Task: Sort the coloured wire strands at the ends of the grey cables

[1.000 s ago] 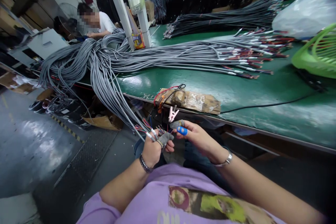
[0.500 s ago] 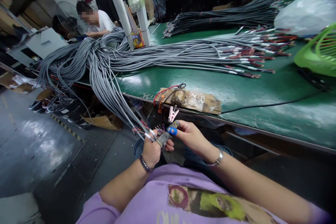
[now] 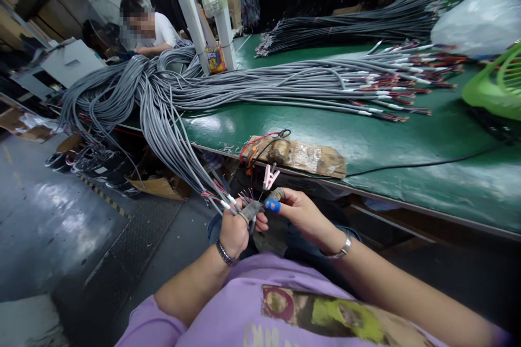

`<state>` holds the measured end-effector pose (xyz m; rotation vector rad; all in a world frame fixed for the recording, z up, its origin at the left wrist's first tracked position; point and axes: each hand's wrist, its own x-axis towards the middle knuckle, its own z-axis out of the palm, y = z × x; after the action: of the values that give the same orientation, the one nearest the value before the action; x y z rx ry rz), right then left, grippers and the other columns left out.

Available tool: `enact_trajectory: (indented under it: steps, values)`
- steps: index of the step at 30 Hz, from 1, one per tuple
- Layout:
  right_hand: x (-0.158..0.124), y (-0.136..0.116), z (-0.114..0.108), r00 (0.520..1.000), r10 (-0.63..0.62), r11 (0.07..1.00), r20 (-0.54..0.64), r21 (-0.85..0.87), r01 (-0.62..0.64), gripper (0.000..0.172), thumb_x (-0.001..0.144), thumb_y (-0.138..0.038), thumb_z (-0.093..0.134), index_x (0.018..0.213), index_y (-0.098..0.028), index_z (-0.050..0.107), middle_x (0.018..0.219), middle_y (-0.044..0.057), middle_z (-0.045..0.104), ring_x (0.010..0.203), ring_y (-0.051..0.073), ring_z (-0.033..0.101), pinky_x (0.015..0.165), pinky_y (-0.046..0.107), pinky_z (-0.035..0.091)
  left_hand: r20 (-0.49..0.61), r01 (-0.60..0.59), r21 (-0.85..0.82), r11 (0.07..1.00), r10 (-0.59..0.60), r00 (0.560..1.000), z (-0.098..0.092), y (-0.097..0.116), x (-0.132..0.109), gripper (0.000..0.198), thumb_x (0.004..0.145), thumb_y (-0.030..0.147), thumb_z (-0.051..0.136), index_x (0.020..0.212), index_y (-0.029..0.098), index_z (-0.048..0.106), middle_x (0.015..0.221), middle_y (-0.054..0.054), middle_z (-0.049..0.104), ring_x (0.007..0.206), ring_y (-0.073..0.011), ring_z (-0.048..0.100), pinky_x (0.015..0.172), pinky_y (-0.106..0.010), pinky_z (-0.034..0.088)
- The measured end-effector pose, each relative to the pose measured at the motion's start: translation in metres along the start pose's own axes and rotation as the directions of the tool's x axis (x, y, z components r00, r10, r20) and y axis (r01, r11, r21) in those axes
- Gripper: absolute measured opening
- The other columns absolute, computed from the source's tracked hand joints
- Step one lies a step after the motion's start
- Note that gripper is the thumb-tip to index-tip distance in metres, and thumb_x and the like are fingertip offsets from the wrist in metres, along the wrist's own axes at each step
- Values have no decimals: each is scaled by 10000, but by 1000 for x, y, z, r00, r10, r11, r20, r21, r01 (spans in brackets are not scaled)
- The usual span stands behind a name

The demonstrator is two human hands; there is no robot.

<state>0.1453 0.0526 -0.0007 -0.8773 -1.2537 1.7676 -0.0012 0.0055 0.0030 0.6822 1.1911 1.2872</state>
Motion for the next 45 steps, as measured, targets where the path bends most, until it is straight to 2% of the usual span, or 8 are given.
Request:
enact_trajectory:
  steps: [6, 11, 20, 26, 29, 34, 40, 45]
  values:
    - [5, -2, -2, 998, 54, 998, 40, 32, -55, 337, 712, -484, 718, 728, -162, 617, 666, -9, 568, 594, 102, 462, 589, 254, 372, 70, 3, 68, 998, -8, 998, -1, -3, -4, 352, 676, 454, 734, 675, 128, 601, 511, -20, 638, 384, -109, 568, 380, -189, 395]
    - [5, -7, 10, 996, 61, 998, 58, 8, -62, 349, 647, -470, 769, 717, -159, 627, 630, -6, 579, 566, 110, 469, 577, 270, 367, 98, 3, 120, 993, -15, 995, -2, -8, -5, 352, 686, 461, 726, 680, 136, 592, 511, -20, 639, 388, -118, 575, 382, -197, 399]
    - [9, 5, -2, 967, 101, 973, -235, 225, -47, 332, 622, -413, 780, 609, -183, 542, 542, -59, 471, 518, 79, 397, 552, 236, 387, 60, 46, 63, 997, -50, 997, -1, 6, -5, 372, 624, 461, 768, 672, 119, 629, 495, -14, 626, 368, -101, 554, 365, -186, 404]
    - [23, -3, -15, 970, 241, 881, -36, 428, -203, 340, 731, -523, 682, 757, -189, 623, 715, 24, 623, 574, 111, 502, 571, 259, 463, 141, 93, -4, 996, -91, 986, -2, 16, -1, 363, 605, 447, 784, 672, 118, 645, 486, -23, 627, 361, -106, 548, 364, -194, 421]
    - [31, -7, -11, 989, 148, 920, 19, 364, -145, 411, 720, -588, 668, 774, -182, 640, 684, 21, 612, 581, 119, 492, 577, 265, 454, 178, 112, -5, 994, -110, 978, 0, 19, 2, 357, 614, 438, 782, 678, 113, 650, 485, -25, 625, 362, -107, 547, 366, -197, 425]
    - [35, -2, -1, 965, -146, 988, -220, 16, 153, 545, 735, -706, 561, 614, -178, 614, 585, 11, 548, 570, 127, 450, 590, 274, 394, 202, 128, -15, 992, -122, 972, 4, 21, 7, 362, 610, 441, 785, 675, 108, 656, 479, -26, 623, 360, -106, 549, 368, -197, 435]
    - [40, 2, 5, 993, 83, 908, -83, 416, -42, 500, 683, -682, 647, 740, -185, 673, 695, 36, 629, 618, 143, 536, 599, 276, 446, 189, 143, -12, 990, -138, 972, 7, 20, 12, 364, 579, 427, 797, 657, 107, 642, 465, -22, 613, 346, -106, 539, 354, -194, 419]
    - [44, -1, 8, 982, 108, 856, -158, 517, -11, 427, 649, -584, 744, 726, -168, 686, 640, 14, 612, 570, 116, 497, 551, 243, 429, 170, 163, 20, 986, -164, 972, 8, 16, 14, 377, 570, 432, 794, 661, 105, 631, 471, -27, 615, 345, -108, 540, 350, -194, 406]
